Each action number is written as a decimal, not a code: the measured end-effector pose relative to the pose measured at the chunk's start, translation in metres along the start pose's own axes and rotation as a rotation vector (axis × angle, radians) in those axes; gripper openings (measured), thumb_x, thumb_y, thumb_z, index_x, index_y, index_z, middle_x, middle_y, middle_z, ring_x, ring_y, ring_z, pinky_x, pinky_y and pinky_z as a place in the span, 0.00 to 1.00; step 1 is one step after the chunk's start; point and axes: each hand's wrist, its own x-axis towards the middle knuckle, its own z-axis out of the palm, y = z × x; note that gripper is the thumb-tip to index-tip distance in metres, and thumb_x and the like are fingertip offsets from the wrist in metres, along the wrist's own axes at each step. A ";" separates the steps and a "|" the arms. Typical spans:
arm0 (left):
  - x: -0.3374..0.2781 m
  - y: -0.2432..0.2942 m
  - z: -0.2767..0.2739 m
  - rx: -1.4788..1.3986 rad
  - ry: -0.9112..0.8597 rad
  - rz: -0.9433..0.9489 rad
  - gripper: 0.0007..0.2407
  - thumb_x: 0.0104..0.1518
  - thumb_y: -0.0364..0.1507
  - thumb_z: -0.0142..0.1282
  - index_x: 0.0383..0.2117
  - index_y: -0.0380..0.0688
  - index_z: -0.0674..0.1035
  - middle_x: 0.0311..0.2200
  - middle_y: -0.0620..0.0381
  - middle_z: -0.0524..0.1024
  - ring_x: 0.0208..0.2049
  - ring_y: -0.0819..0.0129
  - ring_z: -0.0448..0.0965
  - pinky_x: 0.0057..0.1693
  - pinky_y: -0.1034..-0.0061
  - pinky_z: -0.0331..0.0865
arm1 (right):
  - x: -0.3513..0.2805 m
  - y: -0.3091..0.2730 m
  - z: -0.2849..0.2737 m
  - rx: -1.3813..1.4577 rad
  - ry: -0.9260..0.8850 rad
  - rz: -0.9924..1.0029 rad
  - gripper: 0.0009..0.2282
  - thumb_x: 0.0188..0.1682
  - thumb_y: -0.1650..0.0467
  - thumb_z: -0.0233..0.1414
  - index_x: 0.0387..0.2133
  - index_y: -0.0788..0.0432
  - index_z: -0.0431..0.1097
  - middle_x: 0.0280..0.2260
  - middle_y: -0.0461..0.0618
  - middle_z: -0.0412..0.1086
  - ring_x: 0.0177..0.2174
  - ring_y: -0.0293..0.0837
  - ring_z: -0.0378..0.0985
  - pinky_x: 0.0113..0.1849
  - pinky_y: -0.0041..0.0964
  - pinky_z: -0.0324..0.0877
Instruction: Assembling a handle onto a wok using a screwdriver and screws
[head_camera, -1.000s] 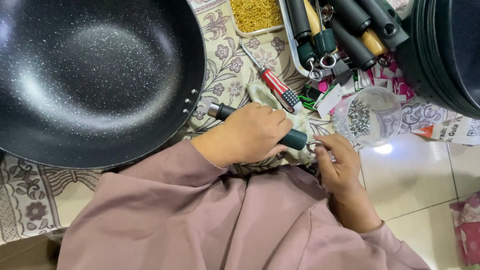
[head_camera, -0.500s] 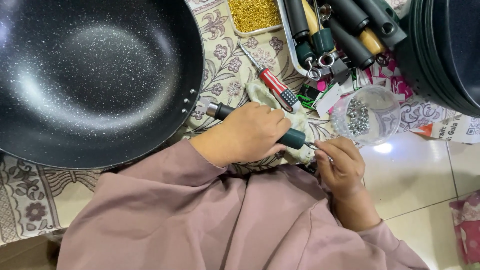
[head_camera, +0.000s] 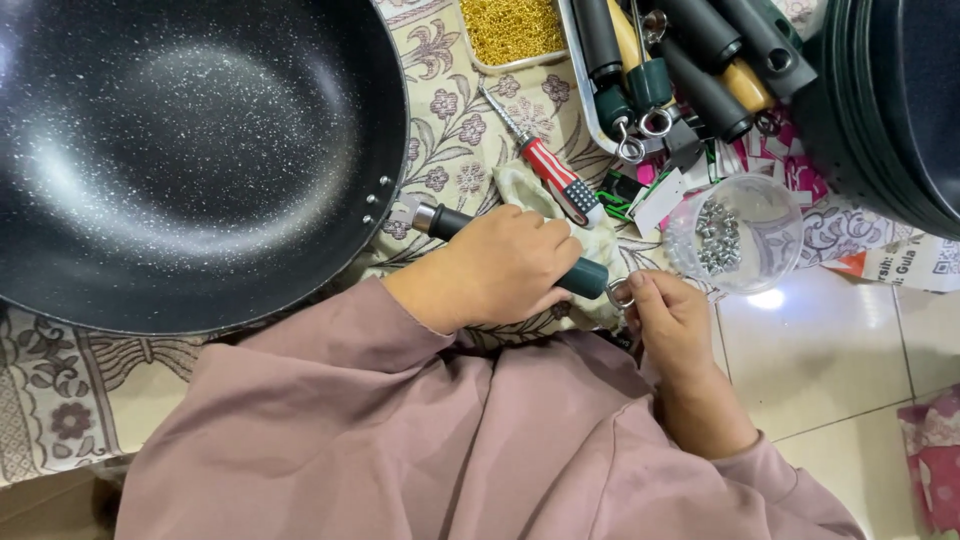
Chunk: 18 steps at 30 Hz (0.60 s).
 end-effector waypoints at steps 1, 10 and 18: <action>0.000 0.000 -0.002 0.003 -0.002 -0.002 0.19 0.47 0.46 0.64 0.32 0.43 0.77 0.25 0.58 0.69 0.24 0.57 0.77 0.36 0.63 0.71 | 0.004 0.002 -0.003 0.003 -0.003 -0.001 0.15 0.60 0.70 0.48 0.24 0.64 0.75 0.11 0.48 0.59 0.16 0.37 0.59 0.20 0.35 0.60; 0.001 -0.003 -0.009 -0.028 -0.014 -0.004 0.20 0.47 0.46 0.64 0.31 0.42 0.77 0.25 0.58 0.69 0.24 0.57 0.77 0.35 0.64 0.71 | 0.013 0.023 -0.015 -0.511 0.069 -1.103 0.19 0.45 0.71 0.65 0.46 0.73 0.75 0.42 0.72 0.73 0.33 0.63 0.76 0.33 0.56 0.73; 0.000 0.000 -0.006 -0.038 -0.005 -0.036 0.20 0.47 0.47 0.64 0.31 0.42 0.77 0.25 0.57 0.70 0.25 0.56 0.78 0.36 0.62 0.71 | 0.025 0.022 -0.006 -0.417 -0.022 -1.097 0.10 0.48 0.77 0.56 0.41 0.71 0.79 0.35 0.65 0.77 0.25 0.60 0.76 0.25 0.52 0.71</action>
